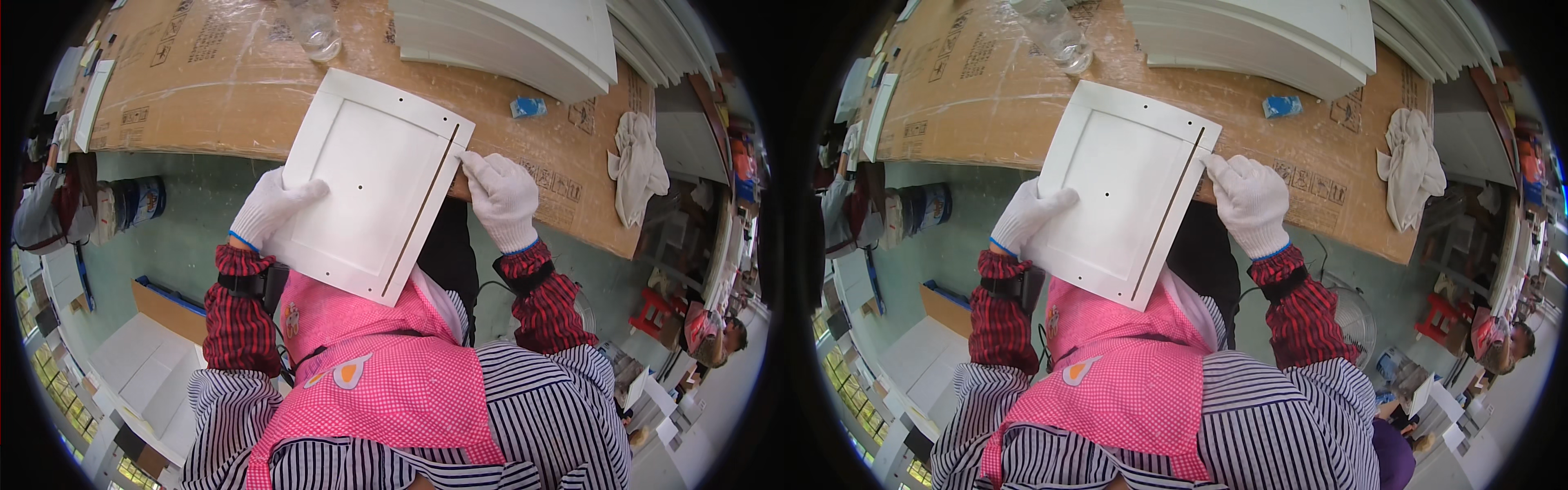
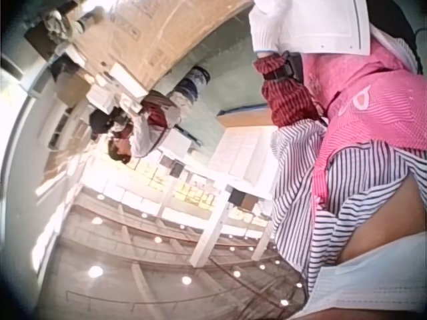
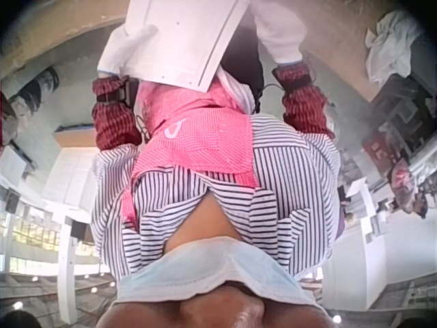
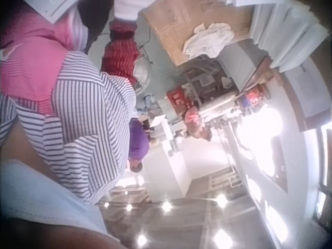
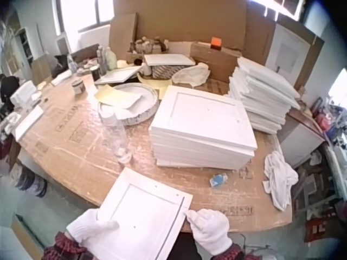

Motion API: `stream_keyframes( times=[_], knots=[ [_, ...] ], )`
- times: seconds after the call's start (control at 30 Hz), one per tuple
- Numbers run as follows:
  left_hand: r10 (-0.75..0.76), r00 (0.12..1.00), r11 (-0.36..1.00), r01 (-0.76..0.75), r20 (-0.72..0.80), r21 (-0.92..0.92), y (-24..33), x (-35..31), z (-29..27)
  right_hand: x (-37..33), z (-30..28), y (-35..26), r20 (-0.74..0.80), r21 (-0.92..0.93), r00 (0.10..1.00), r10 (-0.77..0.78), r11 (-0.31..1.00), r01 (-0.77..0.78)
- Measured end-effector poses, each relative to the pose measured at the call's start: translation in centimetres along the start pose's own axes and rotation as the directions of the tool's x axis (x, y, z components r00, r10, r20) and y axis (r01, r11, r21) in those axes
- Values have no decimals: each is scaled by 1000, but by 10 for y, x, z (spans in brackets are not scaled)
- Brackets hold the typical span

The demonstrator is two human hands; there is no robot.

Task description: Finishing and sanding the edges and surface of a white-painted cabinet door panel.

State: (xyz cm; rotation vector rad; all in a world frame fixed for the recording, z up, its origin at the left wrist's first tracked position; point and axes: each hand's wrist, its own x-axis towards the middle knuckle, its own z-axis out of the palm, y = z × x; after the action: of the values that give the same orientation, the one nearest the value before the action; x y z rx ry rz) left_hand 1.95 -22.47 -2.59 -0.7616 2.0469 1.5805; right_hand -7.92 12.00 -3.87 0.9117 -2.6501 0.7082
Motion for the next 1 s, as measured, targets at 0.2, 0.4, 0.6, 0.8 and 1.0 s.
stream_keyframes(
  times=[0.2,0.4,0.6,0.8,1.0],
  knots=[
    [13,1000,1000,-13,14,13,0,-1,0,1,10,16,-92,0,996,3,1000,-3],
    [20,1000,1000,-20,17,-16,0,0,0,-7,4,4,-7,6,998,-56,998,56],
    [-10,1000,1000,10,0,19,0,0,-2,-9,2,3,18,51,987,-160,986,158],
    [-10,1000,1000,10,5,4,0,-3,-1,2,9,13,-49,-1,995,-85,996,85],
    [-2,999,1000,3,34,-16,2,-3,-1,-2,5,7,-14,35,991,-134,990,134]
  ],
)
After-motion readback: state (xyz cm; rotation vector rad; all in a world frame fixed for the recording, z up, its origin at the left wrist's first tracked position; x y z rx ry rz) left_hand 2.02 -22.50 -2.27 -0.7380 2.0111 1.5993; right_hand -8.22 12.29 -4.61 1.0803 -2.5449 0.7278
